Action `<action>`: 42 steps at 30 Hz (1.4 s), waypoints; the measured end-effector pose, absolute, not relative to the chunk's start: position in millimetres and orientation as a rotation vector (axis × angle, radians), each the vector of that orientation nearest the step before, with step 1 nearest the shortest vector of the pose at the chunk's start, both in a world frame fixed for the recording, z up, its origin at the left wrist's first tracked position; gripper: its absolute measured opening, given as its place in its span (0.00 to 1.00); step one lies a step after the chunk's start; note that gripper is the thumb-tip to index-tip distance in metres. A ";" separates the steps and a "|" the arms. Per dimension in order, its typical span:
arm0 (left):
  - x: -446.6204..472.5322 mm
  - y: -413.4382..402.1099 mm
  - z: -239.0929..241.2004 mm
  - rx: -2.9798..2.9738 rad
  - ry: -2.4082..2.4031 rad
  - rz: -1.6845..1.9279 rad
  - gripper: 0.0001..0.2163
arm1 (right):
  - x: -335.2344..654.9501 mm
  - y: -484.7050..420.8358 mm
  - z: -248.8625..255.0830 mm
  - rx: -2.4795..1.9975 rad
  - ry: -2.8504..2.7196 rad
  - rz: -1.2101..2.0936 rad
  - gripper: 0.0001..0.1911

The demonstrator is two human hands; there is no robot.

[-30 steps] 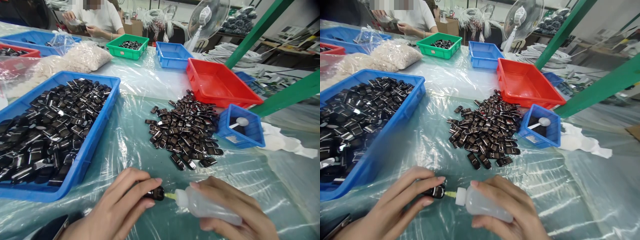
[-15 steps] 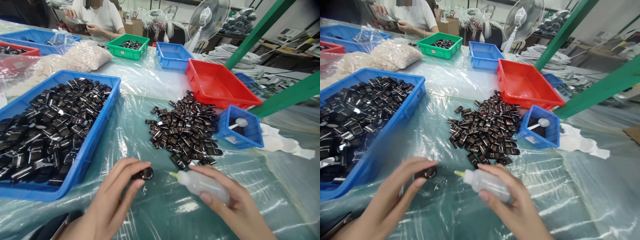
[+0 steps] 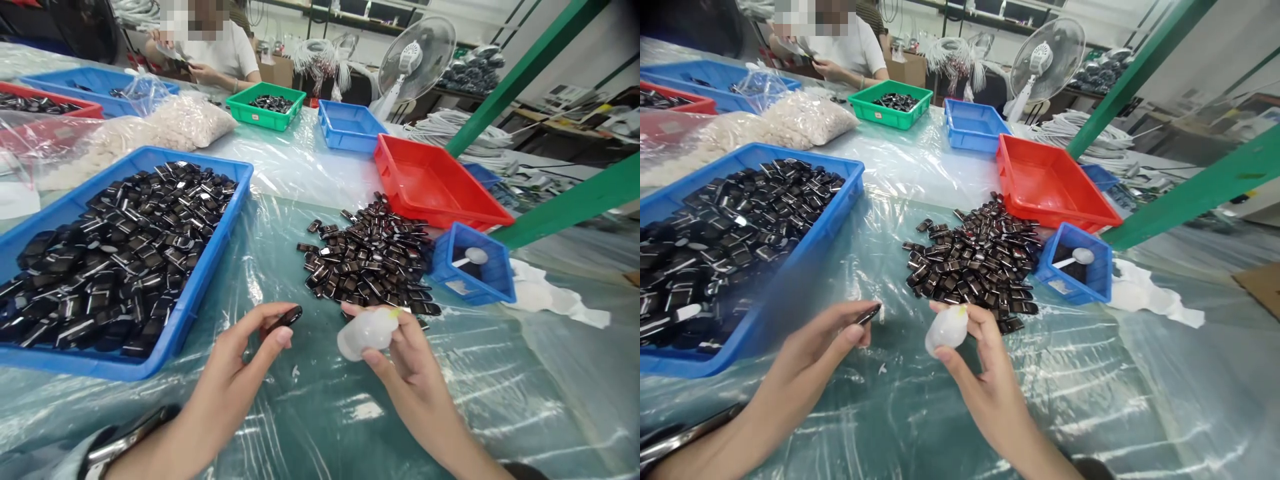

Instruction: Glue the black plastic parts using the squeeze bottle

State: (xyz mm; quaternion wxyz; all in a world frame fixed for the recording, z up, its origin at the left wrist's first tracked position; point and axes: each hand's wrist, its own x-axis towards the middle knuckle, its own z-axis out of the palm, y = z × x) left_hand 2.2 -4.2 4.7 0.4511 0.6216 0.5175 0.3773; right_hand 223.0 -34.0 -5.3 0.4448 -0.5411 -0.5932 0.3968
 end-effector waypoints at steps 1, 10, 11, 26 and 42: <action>2.8 -3.9 5.0 1.533 1.262 0.936 0.09 | 221.1 -33.5 -5.9 -1.350 -1.522 0.980 0.13; 2.1 -6.4 4.1 1.531 1.260 0.963 0.10 | 221.1 -31.3 -8.8 -1.373 -1.673 0.411 0.23; 1.8 -7.3 4.3 1.532 1.264 0.975 0.10 | 220.1 -34.8 -6.6 -1.326 -1.697 0.341 0.21; -4.2 -15.8 0.8 1.861 1.022 1.020 0.12 | 188.0 -42.4 8.5 -1.165 -2.158 0.381 0.09; -7.4 -16.0 3.7 2.189 0.580 0.874 0.13 | 195.2 -48.8 24.0 -1.052 -0.878 1.711 0.07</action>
